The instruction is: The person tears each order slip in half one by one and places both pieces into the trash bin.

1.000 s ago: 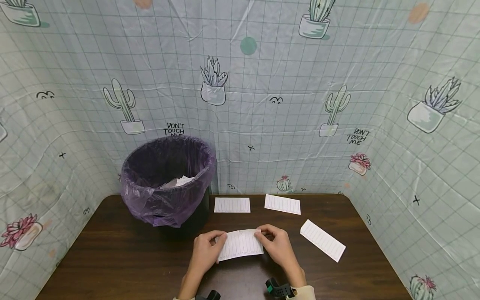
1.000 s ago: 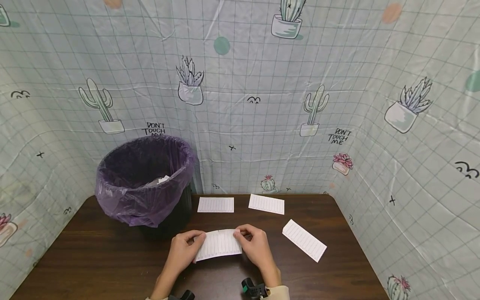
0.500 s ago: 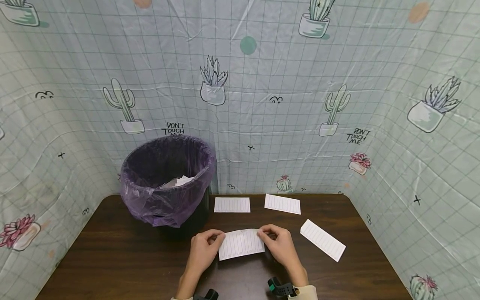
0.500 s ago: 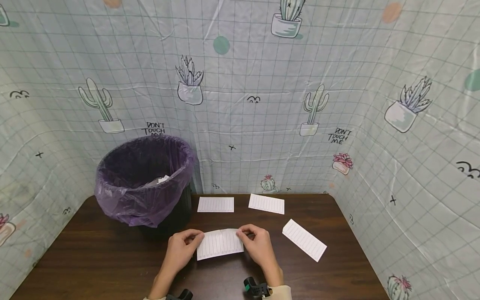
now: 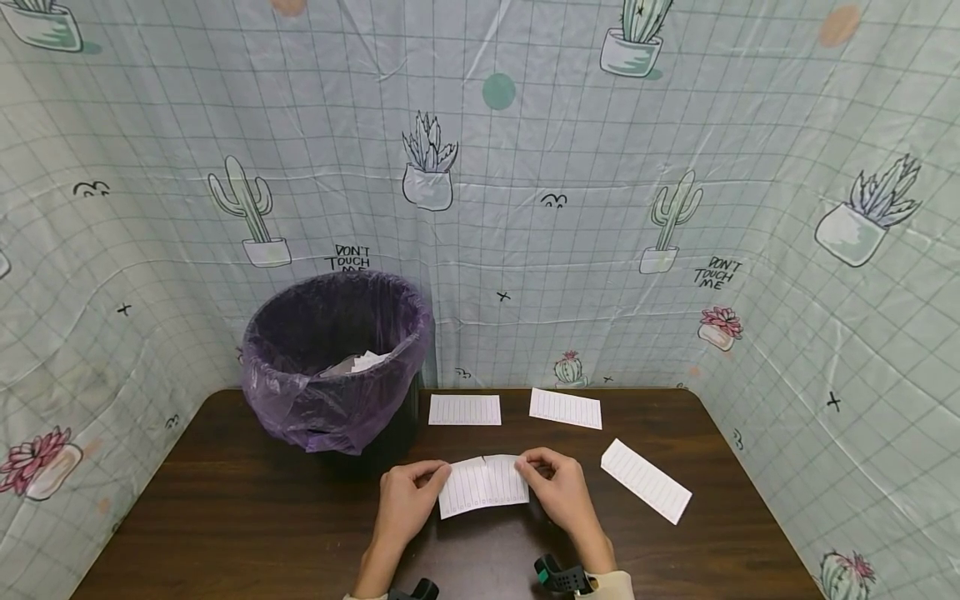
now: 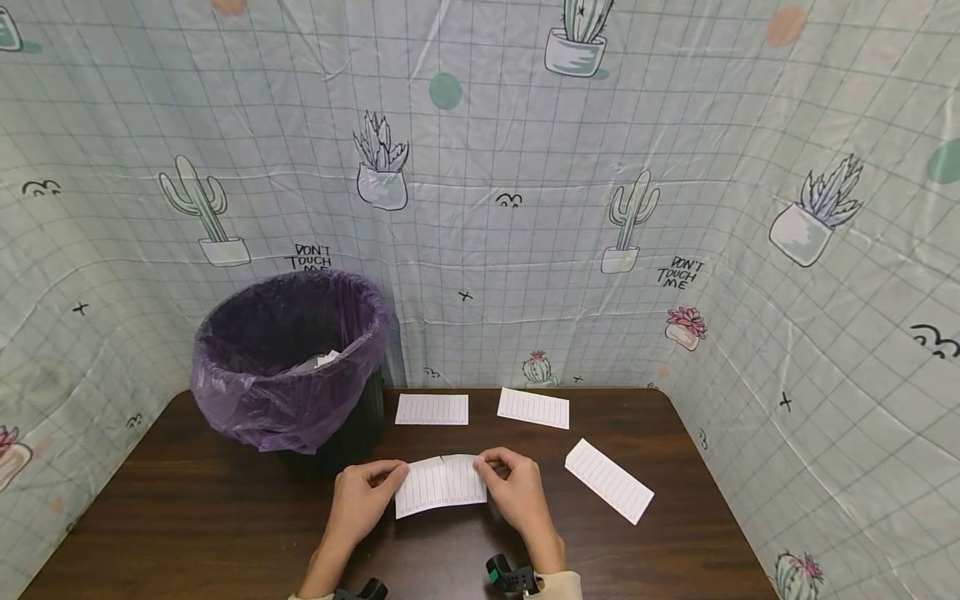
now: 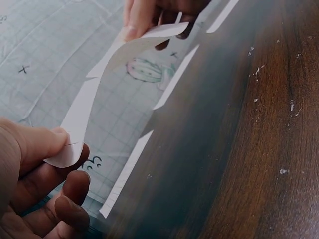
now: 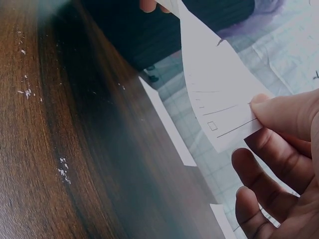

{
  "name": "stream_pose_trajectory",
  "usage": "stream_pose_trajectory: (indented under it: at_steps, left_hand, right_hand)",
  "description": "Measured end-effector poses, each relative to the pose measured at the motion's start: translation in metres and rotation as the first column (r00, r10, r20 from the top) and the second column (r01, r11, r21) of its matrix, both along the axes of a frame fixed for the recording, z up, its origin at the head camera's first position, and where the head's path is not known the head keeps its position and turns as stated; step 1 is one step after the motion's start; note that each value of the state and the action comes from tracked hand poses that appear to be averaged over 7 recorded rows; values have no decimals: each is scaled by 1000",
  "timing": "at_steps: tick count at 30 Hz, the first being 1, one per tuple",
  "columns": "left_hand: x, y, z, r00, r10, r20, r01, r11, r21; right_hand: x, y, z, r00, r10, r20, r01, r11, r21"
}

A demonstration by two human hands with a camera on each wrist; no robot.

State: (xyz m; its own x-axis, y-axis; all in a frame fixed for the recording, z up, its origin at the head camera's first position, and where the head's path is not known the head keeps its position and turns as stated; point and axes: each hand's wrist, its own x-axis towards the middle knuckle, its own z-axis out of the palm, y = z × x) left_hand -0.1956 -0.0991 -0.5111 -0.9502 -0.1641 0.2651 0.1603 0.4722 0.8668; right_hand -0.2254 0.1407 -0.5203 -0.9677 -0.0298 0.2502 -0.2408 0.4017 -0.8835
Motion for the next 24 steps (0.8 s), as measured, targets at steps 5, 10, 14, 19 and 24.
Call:
stream_pose_trajectory:
  at_steps: [5,10,14,19,24]
  left_hand:
    - [0,1,0,1000,10,7,-10,1000,6]
    - [0,-1,-1,999,-11,49,8,999,54]
    - [0,-3,-1,999,-11,32,8,995,99]
    - [-1,-2,-1,999,-29,-18,31,996,87]
    - [-3,-1,-2,997,-12,-80,18,997,78]
  right_hand:
    - [0,0,1,1000,-3,-4,3,1000,-7]
    - [0,2,2,1000,-5,-27,5,1000,-21]
    - [0,5,1,996,-36,-79,32,998,-57]
    - [-1,5,-2,990,-50,-130,40,996,-77]
    - [-1,1,0,989,-65,-134,59,997,-51]
